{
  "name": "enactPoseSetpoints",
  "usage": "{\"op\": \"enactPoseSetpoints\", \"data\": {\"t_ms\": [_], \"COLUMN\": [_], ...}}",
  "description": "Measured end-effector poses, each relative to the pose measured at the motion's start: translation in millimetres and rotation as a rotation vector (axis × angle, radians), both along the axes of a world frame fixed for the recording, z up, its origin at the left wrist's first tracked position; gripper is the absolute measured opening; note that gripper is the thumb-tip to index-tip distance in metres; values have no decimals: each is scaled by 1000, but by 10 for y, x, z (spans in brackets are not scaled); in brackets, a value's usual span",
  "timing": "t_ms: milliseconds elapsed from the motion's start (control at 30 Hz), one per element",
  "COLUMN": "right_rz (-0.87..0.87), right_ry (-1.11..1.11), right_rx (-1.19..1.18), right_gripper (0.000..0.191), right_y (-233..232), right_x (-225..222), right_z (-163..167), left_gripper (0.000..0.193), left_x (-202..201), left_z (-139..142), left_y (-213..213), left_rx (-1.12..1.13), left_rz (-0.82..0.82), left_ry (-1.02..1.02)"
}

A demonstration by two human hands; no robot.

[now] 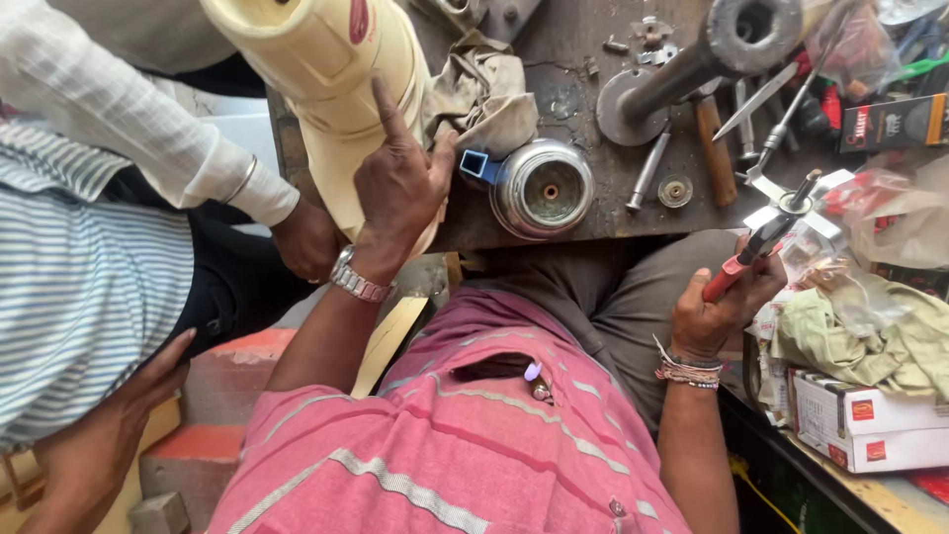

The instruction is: The person uses pliers to remove a metal ring from a blender blade assembly and then wipes the blade with a cloth. The person also handles a disassembled blender base and a metal container.

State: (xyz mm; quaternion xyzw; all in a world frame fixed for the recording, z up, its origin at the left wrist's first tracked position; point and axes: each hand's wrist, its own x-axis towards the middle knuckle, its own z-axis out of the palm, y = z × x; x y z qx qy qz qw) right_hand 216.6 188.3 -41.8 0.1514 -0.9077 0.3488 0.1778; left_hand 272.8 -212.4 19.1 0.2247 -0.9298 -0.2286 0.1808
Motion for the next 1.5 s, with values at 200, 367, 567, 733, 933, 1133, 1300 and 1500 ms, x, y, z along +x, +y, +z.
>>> {"op": "enactPoseSetpoints", "data": {"t_ms": [200, 367, 567, 733, 933, 1133, 1300, 1500], "right_rz": [19, 22, 36, 23, 27, 32, 18, 17], "right_ry": [-5, 13, 20, 3, 10, 10, 33, 16], "right_rx": [-81, -60, -51, -53, -39, -47, -6, -32], "right_gripper": [65, 65, 64, 65, 64, 65, 65, 66], "right_y": [48, 80, 96, 81, 70, 60, 78, 70], "right_x": [11, -19, -18, -4, -5, -4, 3, -15], "right_z": [10, -35, -42, -24, -19, -32, -20, -38], "left_gripper": [112, 113, 106, 93, 71, 67, 64, 52], "left_x": [189, 167, 182, 207, 208, 216, 209, 198], "left_z": [108, 339, 406, 409, 423, 446, 477, 478], "left_y": [-66, -97, -222, -358, -455, -474, -461, -461], "left_rx": [-181, -135, -148, 6, 40, 95, 6, -14], "left_rz": [74, 68, 60, 56, -30, -43, -40, 46], "left_ry": [-190, -386, -461, -348, -101, -100, -86, -183]}}
